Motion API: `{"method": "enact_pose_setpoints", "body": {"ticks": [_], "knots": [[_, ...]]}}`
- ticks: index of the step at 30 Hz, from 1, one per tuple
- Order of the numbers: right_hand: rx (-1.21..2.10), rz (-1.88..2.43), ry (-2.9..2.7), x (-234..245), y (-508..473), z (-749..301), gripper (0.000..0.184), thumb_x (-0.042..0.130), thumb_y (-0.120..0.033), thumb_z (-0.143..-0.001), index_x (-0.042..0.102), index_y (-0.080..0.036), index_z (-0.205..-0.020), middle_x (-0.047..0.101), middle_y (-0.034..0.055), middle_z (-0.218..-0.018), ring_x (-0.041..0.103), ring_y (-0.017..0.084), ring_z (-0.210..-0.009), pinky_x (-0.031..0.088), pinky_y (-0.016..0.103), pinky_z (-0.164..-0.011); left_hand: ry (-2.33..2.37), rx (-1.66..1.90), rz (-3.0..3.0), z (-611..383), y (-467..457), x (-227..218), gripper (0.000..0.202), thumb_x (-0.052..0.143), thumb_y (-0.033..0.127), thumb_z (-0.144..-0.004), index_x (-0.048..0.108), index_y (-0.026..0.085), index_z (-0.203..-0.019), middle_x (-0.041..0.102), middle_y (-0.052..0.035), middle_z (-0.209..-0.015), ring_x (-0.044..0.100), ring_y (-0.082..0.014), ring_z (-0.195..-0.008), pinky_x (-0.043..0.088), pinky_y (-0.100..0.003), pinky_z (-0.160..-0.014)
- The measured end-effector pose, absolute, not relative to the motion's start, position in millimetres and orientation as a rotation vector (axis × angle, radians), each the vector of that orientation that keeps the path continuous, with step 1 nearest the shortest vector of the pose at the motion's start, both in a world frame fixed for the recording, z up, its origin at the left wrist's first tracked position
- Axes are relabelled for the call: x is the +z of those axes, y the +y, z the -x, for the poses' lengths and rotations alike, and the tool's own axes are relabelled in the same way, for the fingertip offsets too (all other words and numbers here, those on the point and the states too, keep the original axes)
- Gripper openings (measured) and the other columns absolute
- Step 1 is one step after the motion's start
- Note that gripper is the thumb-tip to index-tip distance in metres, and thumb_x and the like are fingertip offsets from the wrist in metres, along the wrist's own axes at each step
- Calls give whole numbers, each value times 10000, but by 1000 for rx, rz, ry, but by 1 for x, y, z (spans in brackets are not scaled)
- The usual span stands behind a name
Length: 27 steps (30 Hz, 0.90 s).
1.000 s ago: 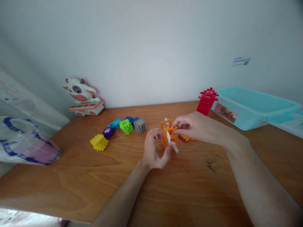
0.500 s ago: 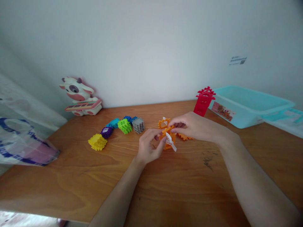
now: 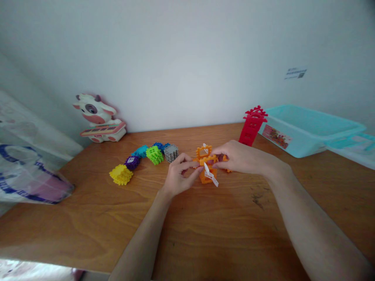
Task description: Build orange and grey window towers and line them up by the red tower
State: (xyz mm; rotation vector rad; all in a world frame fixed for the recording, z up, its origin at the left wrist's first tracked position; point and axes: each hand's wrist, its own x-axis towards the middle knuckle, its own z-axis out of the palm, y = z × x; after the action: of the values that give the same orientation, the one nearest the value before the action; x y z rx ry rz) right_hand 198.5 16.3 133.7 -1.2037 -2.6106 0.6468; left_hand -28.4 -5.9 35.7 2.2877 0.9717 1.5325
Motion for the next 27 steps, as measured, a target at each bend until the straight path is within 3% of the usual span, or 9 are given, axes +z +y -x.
{"method": "enact_pose_setpoints", "body": {"ticks": [10, 20, 27], "knots": [[646, 1184, -2601, 130, 17, -196, 152, 591, -280, -850, 630, -194, -731, 646, -7, -634, 512, 123, -539, 285, 260, -521, 963, 1334, -2239, 28, -8, 35, 161, 664, 292, -894, 777, 208, -971, 598, -41, -789, 472, -92, -579, 360, -221, -474], [592, 1221, -2622, 129, 18, -193, 220, 584, -296, -859, 616, -188, -671, 618, -9, -596, 483, 117, -517, 261, 268, -509, 942, 1310, -2200, 28, -7, 39, 187, 645, 330, -908, 792, 226, -961, 663, -53, -798, 579, -129, -663, 474, -251, -579], [654, 1233, -2614, 127, 18, -192, 155, 591, -273, -852, 689, -189, -766, 678, 12, -686, 537, 136, -568, 314, 266, -546, 942, 1324, -2233, 28, -8, 37, 159, 651, 291, -907, 760, 181, -941, 674, -55, -849, 586, -102, -662, 471, -206, -551]]}}
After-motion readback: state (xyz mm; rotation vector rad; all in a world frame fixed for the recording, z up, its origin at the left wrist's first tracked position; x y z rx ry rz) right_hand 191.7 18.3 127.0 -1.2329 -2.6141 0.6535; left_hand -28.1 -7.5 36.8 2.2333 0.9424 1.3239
